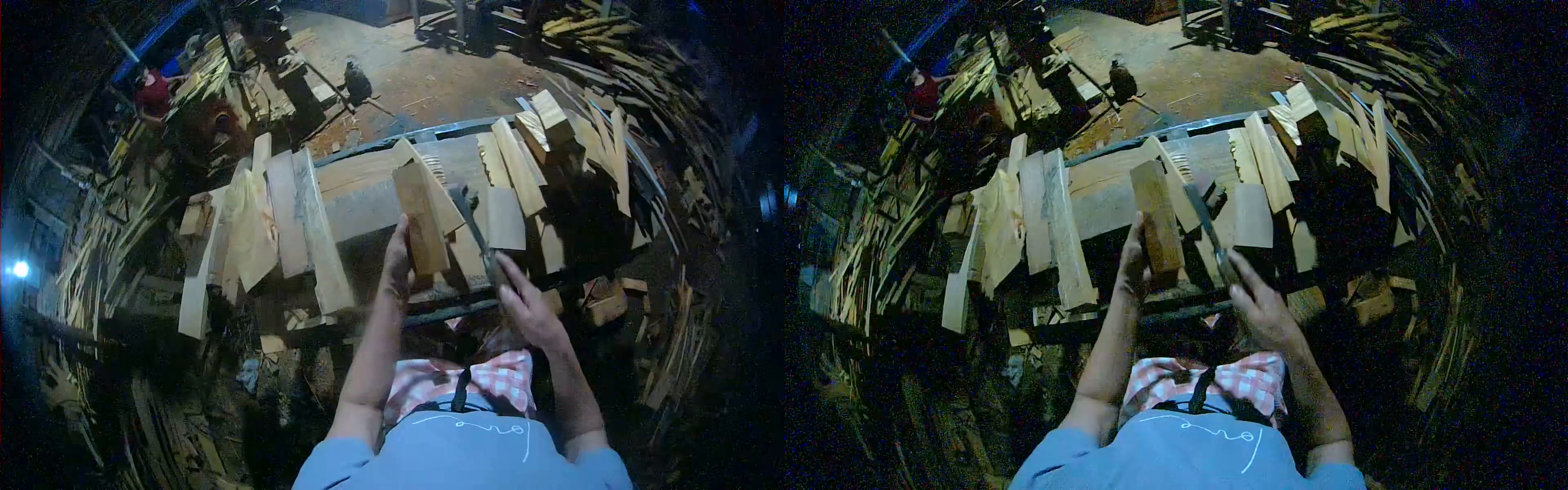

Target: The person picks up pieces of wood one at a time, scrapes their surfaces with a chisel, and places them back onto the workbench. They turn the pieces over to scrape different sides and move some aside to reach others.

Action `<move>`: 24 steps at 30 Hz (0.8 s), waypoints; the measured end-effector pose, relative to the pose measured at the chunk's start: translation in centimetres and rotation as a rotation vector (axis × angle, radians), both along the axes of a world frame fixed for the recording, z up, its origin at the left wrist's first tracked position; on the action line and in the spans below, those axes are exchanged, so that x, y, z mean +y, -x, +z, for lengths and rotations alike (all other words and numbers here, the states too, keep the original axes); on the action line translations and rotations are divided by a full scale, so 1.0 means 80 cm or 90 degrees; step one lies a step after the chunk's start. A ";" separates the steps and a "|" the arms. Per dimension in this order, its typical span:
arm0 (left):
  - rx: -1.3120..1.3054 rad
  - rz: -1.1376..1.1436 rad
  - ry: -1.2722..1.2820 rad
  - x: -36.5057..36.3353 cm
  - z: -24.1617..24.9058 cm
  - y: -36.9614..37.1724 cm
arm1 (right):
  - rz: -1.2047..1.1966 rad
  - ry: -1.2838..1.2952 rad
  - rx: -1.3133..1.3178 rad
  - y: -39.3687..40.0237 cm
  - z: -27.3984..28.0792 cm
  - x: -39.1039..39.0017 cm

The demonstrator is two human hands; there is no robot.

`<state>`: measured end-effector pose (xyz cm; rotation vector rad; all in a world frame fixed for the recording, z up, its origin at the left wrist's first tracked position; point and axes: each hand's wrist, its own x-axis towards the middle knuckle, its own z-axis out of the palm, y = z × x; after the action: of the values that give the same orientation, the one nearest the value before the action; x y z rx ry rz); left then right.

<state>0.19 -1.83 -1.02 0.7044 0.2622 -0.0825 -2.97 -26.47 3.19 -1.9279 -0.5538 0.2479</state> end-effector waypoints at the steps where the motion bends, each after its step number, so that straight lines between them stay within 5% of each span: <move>1: 0.021 0.027 -0.008 0.011 -0.002 -0.010 | 0.037 -0.009 -0.106 0.013 0.004 0.001; 2: 0.014 0.051 -0.062 0.021 -0.003 -0.021 | 0.045 -0.012 -0.104 0.028 0.020 -0.002; 4: 0.028 0.082 -0.119 0.039 -0.023 -0.040 | 0.054 0.055 0.364 0.061 0.073 -0.005; 8: 0.039 0.117 -0.207 0.045 -0.013 -0.059 | 0.082 0.177 0.276 0.083 0.067 -0.008; 15: -0.048 0.089 -0.312 0.029 -0.036 -0.073 | 0.059 0.120 0.272 0.068 0.061 0.008; 18: 0.002 0.082 -0.218 0.016 -0.039 -0.065 | 0.060 0.114 0.223 0.060 0.062 0.011; 21: 0.074 0.097 -0.400 0.007 0.026 -0.040 | 0.075 0.104 0.299 0.059 0.057 0.014; 23: 0.095 0.038 -0.327 -0.005 0.037 -0.023 | 0.040 0.060 0.137 0.047 0.049 0.022; 24: 0.116 -0.019 -0.252 -0.013 0.036 -0.015 | 0.029 -0.001 0.182 0.031 0.042 0.025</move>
<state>1.38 -2.87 1.86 1.0962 0.4500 -0.1260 -5.44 -24.43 6.56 -1.8390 -0.4075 0.5424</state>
